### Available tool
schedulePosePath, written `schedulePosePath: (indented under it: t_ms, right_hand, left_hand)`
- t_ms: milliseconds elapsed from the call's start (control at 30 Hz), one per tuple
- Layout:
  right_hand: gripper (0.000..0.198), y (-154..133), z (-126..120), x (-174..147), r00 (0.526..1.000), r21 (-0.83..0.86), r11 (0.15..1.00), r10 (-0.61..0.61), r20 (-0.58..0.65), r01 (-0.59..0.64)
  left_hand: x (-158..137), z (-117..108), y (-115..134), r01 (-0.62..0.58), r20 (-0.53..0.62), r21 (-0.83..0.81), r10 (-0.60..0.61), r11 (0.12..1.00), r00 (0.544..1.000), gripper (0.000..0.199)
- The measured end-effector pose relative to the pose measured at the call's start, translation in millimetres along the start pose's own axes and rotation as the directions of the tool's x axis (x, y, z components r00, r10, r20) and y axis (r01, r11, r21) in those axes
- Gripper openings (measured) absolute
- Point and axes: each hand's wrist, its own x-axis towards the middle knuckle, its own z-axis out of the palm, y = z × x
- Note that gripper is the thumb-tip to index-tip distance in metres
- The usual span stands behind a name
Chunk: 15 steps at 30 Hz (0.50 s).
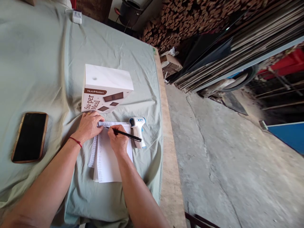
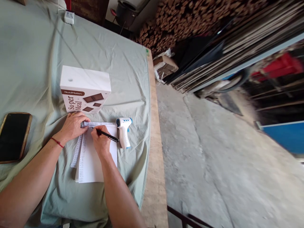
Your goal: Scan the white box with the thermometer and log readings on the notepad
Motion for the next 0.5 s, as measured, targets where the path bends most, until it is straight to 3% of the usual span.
schedulePosePath:
  t_ms: [500]
  right_hand:
    - [0.018,-1.1,-0.5,-0.2,0.998,-0.01,1.0,-0.008,-0.062,0.008]
  left_hand:
    - [0.3,-0.6,0.7,0.006,0.006,0.0,-0.006,1.0,1.0,0.015]
